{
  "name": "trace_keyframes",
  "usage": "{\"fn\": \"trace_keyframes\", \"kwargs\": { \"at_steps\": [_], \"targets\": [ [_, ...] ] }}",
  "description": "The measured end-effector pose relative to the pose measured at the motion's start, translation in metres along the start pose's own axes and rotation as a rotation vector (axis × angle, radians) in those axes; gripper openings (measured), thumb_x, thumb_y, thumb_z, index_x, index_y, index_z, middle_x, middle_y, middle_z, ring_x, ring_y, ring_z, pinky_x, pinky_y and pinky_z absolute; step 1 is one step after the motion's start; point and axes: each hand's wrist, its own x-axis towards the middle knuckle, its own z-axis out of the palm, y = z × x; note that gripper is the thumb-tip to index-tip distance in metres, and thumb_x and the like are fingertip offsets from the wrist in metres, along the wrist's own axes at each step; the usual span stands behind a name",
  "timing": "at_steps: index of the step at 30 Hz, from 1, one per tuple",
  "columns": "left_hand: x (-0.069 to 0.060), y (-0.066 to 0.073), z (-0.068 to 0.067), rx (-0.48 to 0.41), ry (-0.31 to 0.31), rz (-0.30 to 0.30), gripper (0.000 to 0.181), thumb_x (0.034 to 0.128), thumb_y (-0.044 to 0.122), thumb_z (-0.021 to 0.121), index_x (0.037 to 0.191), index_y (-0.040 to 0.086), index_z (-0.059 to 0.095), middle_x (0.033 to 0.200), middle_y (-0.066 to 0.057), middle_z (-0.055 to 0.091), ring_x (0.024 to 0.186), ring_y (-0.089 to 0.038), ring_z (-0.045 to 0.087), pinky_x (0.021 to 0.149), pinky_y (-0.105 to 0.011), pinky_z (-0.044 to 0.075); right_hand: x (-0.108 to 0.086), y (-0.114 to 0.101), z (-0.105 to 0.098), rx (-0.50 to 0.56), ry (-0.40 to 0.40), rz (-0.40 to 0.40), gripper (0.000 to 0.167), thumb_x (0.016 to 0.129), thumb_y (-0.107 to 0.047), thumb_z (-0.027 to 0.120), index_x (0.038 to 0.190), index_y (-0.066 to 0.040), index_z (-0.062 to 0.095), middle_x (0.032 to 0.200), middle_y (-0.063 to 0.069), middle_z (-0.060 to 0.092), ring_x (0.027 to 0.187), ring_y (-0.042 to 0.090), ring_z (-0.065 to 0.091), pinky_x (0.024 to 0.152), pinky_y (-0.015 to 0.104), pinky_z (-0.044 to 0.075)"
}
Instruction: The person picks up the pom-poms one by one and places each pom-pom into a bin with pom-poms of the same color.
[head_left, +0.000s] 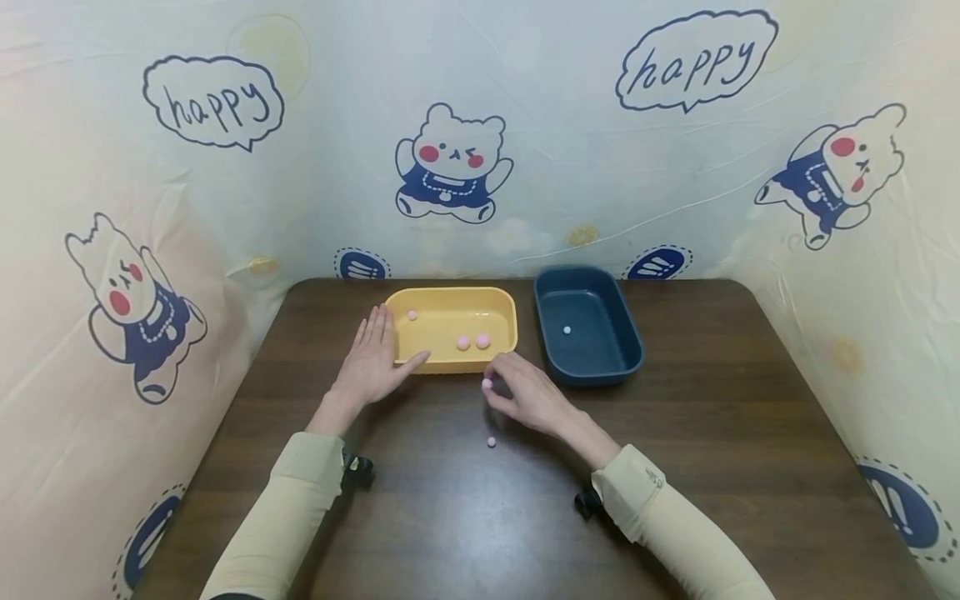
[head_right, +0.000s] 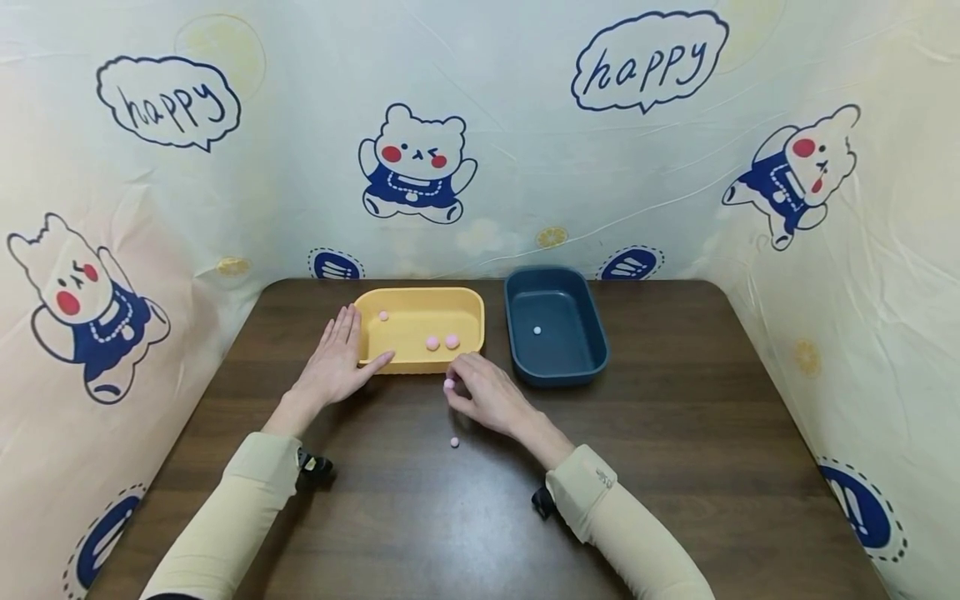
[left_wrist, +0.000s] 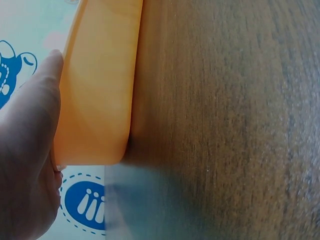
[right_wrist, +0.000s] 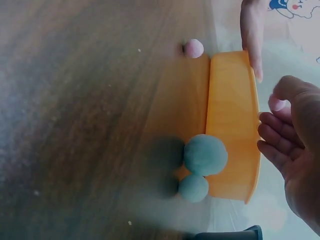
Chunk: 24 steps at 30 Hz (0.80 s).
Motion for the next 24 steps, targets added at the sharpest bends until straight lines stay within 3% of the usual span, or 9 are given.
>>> {"fn": "trace_keyframes", "kwargs": {
  "at_steps": [10,24],
  "targets": [
    [0.0,0.002,0.0,-0.008,0.003,0.0,0.124,0.1007,0.087,0.037,0.173,-0.007,0.001,0.185,-0.024,-0.006,0.174,-0.042,-0.002,0.143,-0.058,0.003,0.005,0.003,0.0,-0.12,0.099,-0.094,0.009,0.105,-0.019,0.073,0.106,-0.013,0.068,0.1,0.001,0.069,0.091,0.016,0.061,0.079,0.03,0.056],
    [0.0,0.002,-0.001,0.002,-0.001,0.008,0.125,0.1013,0.087,0.037,0.172,-0.009,0.0,0.184,-0.027,-0.004,0.174,-0.044,-0.002,0.142,-0.059,0.004,0.02,0.005,-0.004,-0.156,0.172,-0.174,0.013,0.105,-0.018,0.075,0.108,-0.011,0.066,0.102,0.003,0.071,0.098,0.02,0.068,0.084,0.036,0.06]
  ]
}}
